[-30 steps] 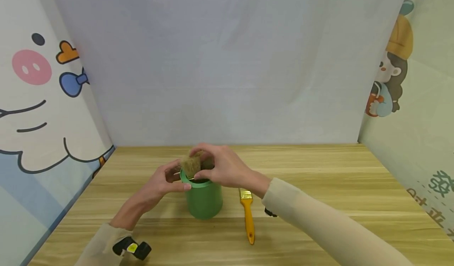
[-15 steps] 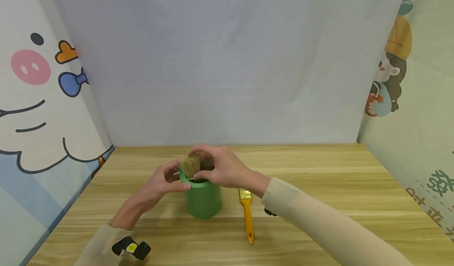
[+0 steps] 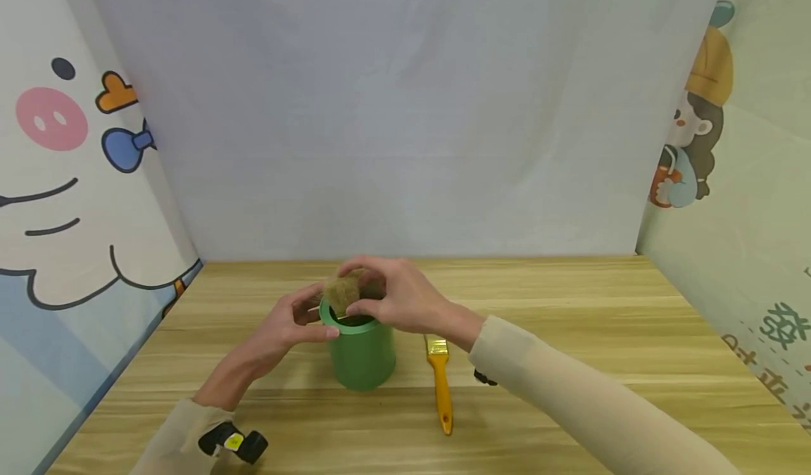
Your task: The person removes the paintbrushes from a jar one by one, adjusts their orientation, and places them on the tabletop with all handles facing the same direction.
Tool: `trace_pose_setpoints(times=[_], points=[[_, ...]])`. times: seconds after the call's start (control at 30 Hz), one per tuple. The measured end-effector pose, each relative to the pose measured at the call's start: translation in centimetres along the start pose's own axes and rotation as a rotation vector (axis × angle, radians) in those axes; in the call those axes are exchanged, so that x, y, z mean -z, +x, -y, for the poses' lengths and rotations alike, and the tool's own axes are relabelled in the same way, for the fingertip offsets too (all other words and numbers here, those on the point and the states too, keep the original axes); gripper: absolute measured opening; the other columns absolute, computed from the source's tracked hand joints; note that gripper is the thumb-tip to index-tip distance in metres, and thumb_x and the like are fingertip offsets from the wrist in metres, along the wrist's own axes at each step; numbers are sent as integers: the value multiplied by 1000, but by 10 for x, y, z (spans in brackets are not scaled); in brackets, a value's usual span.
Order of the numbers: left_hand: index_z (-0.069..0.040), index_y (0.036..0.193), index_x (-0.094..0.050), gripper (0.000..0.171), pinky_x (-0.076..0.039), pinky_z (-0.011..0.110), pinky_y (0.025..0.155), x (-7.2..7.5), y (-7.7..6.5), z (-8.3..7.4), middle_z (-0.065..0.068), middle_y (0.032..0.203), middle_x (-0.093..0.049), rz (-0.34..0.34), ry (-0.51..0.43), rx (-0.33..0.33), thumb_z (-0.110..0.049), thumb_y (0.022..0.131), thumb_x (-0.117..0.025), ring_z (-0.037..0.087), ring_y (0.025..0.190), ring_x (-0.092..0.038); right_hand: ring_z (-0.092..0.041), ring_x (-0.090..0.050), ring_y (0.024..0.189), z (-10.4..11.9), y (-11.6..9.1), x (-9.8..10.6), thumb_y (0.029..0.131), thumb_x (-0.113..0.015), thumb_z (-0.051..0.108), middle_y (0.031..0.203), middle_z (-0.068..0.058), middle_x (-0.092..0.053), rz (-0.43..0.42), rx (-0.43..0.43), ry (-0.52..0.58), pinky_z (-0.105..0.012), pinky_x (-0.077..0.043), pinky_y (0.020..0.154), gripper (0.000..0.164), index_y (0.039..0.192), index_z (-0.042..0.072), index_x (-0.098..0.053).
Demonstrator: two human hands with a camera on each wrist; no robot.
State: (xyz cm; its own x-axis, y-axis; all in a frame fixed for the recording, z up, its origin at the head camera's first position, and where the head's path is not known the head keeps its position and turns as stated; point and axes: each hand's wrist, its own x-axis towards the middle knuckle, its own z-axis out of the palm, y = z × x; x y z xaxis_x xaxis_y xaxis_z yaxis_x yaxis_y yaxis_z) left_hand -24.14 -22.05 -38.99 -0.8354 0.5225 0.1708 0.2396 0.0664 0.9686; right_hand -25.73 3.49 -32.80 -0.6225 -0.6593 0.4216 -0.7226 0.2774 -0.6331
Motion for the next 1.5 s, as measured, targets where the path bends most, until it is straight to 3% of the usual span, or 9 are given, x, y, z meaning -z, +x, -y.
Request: trace_pose_setpoints(times=[0.3,0.47,0.63,1.5], points=[[-5,163,-38,75,-55,47,98,-1,0,0,21,155,-48,-5,-1,1,-10,96,-74,47,138,-50,-6,-69,74,5,2,7,91,-84,9,100,-4,-78,-23,29,-27,-27,-56,71,45,133,10,-68],[-6,164,-37,77,-53,48,101,-1,0,0,21,158,-45,-7,3,19,-12,97,-74,48,142,-46,-7,-45,53,10,6,13,92,-83,8,99,-5,-77,-45,57,-32,-23,-39,54,42,131,10,-70],[-8,165,-35,78,-53,49,101,-1,1,0,22,159,-44,1,6,12,-12,97,-74,49,141,-46,-6,-30,48,15,11,22,91,-83,7,99,-6,-78,-86,101,-19,-23,-29,50,40,130,7,-72],[-5,164,-36,79,-51,51,103,0,1,2,22,157,-47,-15,8,32,-15,96,-75,48,141,-47,-18,-29,48,34,21,67,90,-84,6,91,2,-78,-234,149,49,-29,-27,51,39,128,7,-75]])
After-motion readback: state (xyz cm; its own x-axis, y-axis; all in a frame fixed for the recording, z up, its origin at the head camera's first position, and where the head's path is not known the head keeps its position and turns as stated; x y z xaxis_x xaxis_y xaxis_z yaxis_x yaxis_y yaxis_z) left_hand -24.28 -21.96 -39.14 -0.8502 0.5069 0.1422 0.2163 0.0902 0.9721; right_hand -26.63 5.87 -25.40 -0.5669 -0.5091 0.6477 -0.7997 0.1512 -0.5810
